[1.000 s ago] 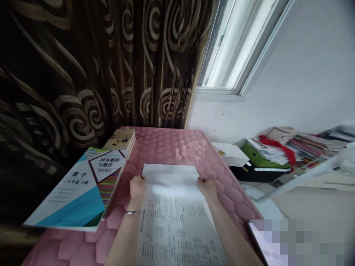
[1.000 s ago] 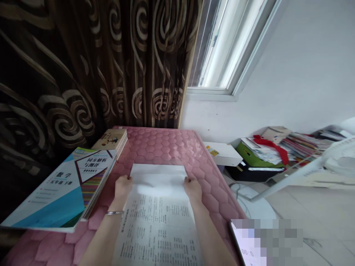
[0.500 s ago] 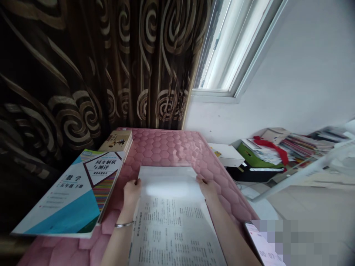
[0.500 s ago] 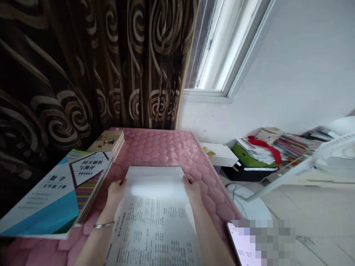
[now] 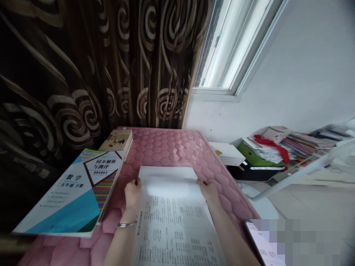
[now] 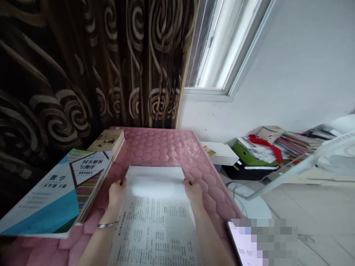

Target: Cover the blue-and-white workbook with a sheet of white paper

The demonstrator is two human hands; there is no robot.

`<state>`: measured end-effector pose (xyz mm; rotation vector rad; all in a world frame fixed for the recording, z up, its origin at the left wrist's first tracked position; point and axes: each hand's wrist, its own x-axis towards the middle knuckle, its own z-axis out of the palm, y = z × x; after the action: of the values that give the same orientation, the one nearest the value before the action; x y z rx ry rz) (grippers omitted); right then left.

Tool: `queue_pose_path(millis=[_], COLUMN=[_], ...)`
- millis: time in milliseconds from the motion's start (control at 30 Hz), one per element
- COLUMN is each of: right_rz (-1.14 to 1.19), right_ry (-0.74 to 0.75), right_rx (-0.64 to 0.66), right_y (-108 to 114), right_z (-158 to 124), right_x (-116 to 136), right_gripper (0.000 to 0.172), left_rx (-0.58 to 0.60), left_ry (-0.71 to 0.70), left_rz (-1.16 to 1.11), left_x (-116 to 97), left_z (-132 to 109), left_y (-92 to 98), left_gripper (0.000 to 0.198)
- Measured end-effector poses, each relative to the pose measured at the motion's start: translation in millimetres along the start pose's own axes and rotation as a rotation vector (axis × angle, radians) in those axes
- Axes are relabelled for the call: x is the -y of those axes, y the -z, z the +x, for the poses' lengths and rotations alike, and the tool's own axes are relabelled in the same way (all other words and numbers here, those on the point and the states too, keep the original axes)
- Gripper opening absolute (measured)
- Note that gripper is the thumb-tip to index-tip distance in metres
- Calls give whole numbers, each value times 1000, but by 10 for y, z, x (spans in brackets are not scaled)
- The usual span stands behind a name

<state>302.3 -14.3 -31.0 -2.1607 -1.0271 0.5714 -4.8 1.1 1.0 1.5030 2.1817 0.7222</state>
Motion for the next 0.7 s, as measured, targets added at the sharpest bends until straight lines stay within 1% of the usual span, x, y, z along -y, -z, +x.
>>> queue_pose_path(millis=[100,200,300,467,600,700], right_rz=[-131,-291,-371,-380,-352,-306], right_ry=[51,99,63,-52,-40,-25], right_rx=[59,53,67,63,36,29], right_y=[10,-14,-30,-46,-72,-61], right_z=[-4,-58,-120,-172,-157,-110], right_x=[-27,-16,52,163,146,101], right_gripper=[37,44,45,50,48,47], left_rx=[20,48,83,72,44,14], left_ry=[-20,-18,2,80,119,101], left_rz=[53,129,162,164,164,129], left_x=[24,17,-8,-67,-112,-86], left_z=[19,48,82,84,51,41], left_y=[-5,-25,-31,-40,-50,-29], left_gripper=[36,34,33,36,40,40])
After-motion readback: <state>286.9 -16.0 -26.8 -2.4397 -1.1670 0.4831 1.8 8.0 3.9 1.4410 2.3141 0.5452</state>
